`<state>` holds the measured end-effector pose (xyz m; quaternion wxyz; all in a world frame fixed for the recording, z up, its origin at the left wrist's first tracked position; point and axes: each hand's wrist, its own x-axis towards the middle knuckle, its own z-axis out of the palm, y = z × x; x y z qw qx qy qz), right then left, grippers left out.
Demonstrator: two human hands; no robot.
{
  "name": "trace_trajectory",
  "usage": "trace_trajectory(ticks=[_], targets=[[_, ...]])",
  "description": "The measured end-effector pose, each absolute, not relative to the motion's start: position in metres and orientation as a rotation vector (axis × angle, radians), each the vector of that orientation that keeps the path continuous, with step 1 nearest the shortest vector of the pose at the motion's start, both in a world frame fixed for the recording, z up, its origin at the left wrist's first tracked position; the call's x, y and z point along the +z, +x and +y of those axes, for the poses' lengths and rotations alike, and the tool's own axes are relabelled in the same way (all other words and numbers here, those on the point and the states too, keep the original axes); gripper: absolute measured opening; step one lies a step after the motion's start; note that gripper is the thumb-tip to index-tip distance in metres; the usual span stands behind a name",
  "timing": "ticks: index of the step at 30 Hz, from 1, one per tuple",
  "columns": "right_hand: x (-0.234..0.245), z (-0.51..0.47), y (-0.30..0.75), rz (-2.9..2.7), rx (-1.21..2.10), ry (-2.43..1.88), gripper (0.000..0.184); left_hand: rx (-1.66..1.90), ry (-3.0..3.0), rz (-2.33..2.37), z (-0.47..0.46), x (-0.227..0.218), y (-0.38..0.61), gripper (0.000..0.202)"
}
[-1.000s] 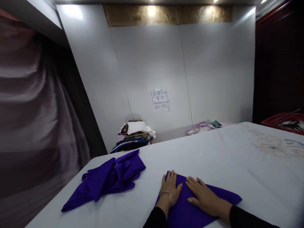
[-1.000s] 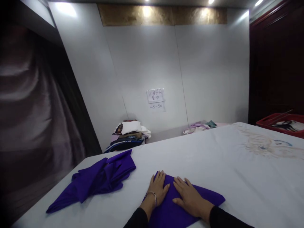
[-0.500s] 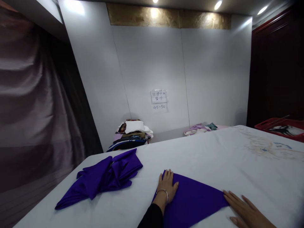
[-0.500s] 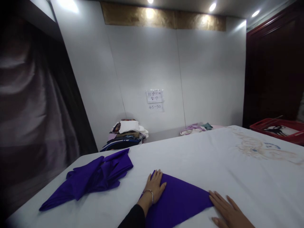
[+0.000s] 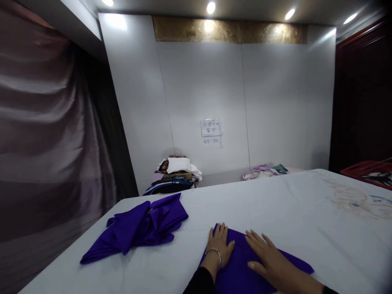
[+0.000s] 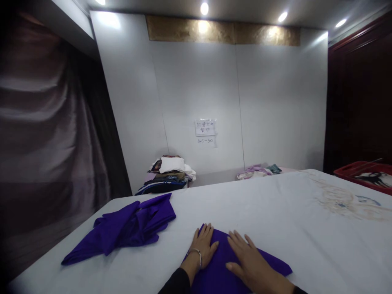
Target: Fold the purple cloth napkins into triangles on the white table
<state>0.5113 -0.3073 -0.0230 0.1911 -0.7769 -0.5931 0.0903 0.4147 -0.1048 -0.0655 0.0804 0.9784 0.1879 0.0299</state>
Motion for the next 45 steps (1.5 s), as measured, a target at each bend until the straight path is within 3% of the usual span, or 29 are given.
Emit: trace_trajectory(ticks=[7,18,29,35,41,45], targets=[[-0.032,-0.227,0.510,-1.682,0.335,-2.176,0.071,0.005,2.887,0.463,-0.102,-0.062,0.412,0.062],[-0.061,-0.224,0.519,-1.692,0.295,-2.203,0.070,0.038,2.866,0.498,-0.099,-0.067,0.416,0.063],[-0.063,-0.224,0.518,-1.690,0.289,-2.211,0.071,0.055,2.875,0.711,-0.071,-0.064,0.427,0.062],[-0.063,-0.226,0.519,-1.689,0.277,-2.219,0.069,0.104,2.821,1.087,-0.070,-0.055,0.434,0.061],[-0.068,-0.224,0.521,-1.688,0.290,-2.218,0.070,0.115,2.904,0.505,-0.081,-0.063,0.428,0.063],[-0.069,-0.224,0.521,-1.711,0.288,-2.235,0.066,0.082,2.857,0.542,-0.078,-0.067,0.427,0.068]])
